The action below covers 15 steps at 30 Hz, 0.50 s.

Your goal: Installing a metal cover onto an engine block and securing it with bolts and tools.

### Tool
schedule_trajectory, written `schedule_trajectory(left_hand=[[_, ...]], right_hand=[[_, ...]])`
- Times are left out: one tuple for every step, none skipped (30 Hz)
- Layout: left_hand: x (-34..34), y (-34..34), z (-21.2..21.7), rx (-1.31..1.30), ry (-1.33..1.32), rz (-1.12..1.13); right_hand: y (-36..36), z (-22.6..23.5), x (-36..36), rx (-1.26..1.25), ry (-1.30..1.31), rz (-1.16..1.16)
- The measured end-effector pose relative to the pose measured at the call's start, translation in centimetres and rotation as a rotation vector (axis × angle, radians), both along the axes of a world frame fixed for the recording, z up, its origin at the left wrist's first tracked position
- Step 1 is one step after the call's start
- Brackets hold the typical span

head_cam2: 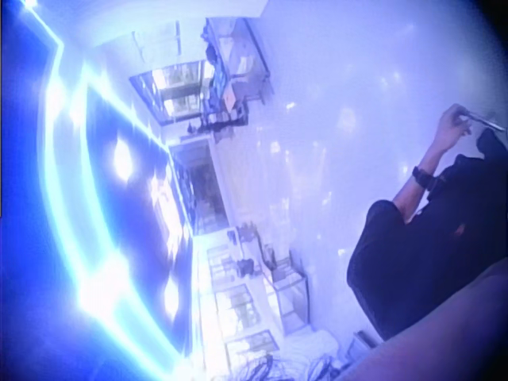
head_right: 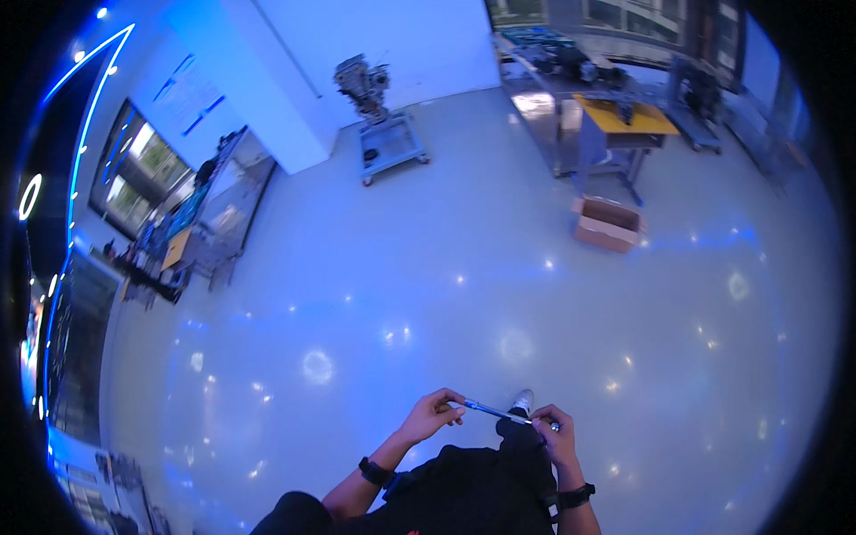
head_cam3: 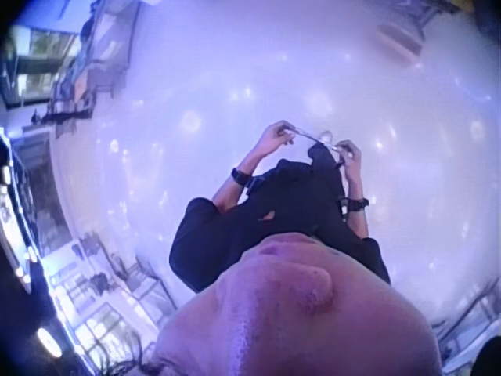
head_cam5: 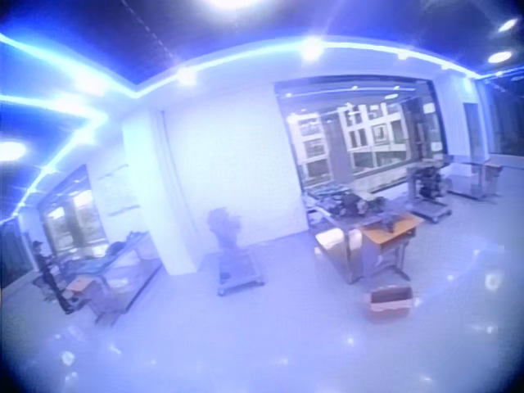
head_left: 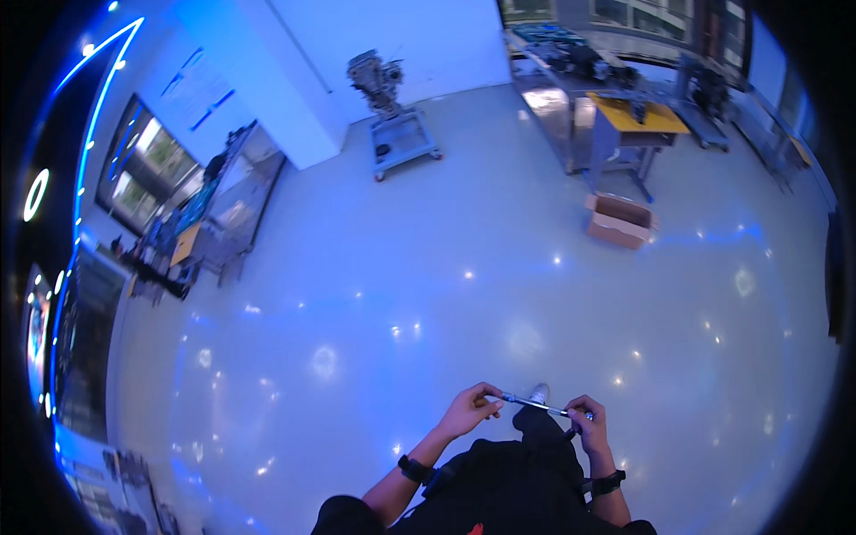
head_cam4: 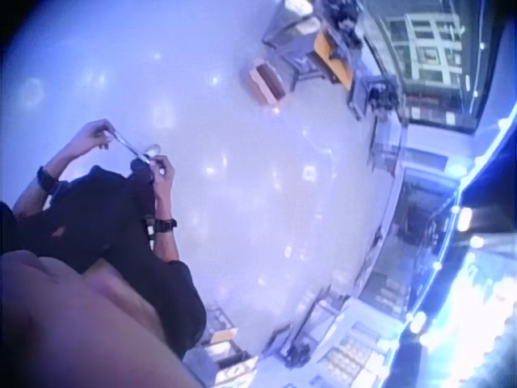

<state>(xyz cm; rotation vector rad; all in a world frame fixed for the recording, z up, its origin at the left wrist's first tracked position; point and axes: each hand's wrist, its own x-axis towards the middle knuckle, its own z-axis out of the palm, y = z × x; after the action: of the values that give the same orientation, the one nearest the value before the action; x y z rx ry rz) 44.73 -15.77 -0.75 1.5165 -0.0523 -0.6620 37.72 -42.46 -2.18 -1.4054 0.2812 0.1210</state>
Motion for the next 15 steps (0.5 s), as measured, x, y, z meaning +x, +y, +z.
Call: schedule_trajectory(left_hand=[[2.1,-0.6,0.8,0.013,-0.010,-0.043],[3.1,-0.6,0.6,0.030,-0.004,-0.001],[4.2,-0.5,0.1,-0.022,0.012,-0.004],[5.6,-0.3,-0.2,-0.074,0.022,-0.011],[6.9,-0.4,0.0,-0.059,0.017,0.037],[8.2,-0.6,0.1,-0.077,0.031,0.054],[8.9,-1.1,-0.3,-0.106,0.047,0.073],[9.6,-1.3,-0.9,-0.069,0.005,0.118],[9.6,-1.3,-1.3,-0.067,-0.004,0.172],[9.8,-1.4,-1.9,-0.095,0.050,0.276],[10.4,-1.0,-2.5,-0.125,0.098,0.375],[11.1,-0.6,-3.1,-0.142,0.089,0.443],[11.9,0.1,-3.4,-0.142,0.079,0.469],[12.8,0.7,-3.9,-0.130,0.081,0.524],[14.0,1.1,-4.5,-0.120,0.085,0.571]], right_hand=[[-1.1,0.0,2.6,-0.007,-0.008,0.014],[-1.7,-0.8,4.5,-0.020,-0.046,0.038],[-2.5,-1.1,6.4,-0.002,-0.043,0.083],[-3.0,-0.9,8.8,0.033,-0.029,0.068],[-3.1,-0.4,11.5,0.066,-0.017,0.062],[-2.8,0.3,14.0,0.080,-0.020,0.113],[-3.1,1.0,16.0,0.036,-0.005,0.121],[-3.3,1.3,18.3,-0.009,0.003,0.131],[-3.1,1.6,20.2,-0.008,-0.004,0.185],[-2.8,1.7,21.7,-0.027,0.005,0.270],[-2.0,1.6,23.6,-0.047,0.008,0.352],[-1.4,1.0,25.7,-0.016,0.004,0.418],[-0.3,0.8,27.8,-0.015,-0.005,0.445],[0.7,0.8,29.8,-0.033,0.014,0.522],[1.4,0.6,31.7,-0.054,0.035,0.592]])
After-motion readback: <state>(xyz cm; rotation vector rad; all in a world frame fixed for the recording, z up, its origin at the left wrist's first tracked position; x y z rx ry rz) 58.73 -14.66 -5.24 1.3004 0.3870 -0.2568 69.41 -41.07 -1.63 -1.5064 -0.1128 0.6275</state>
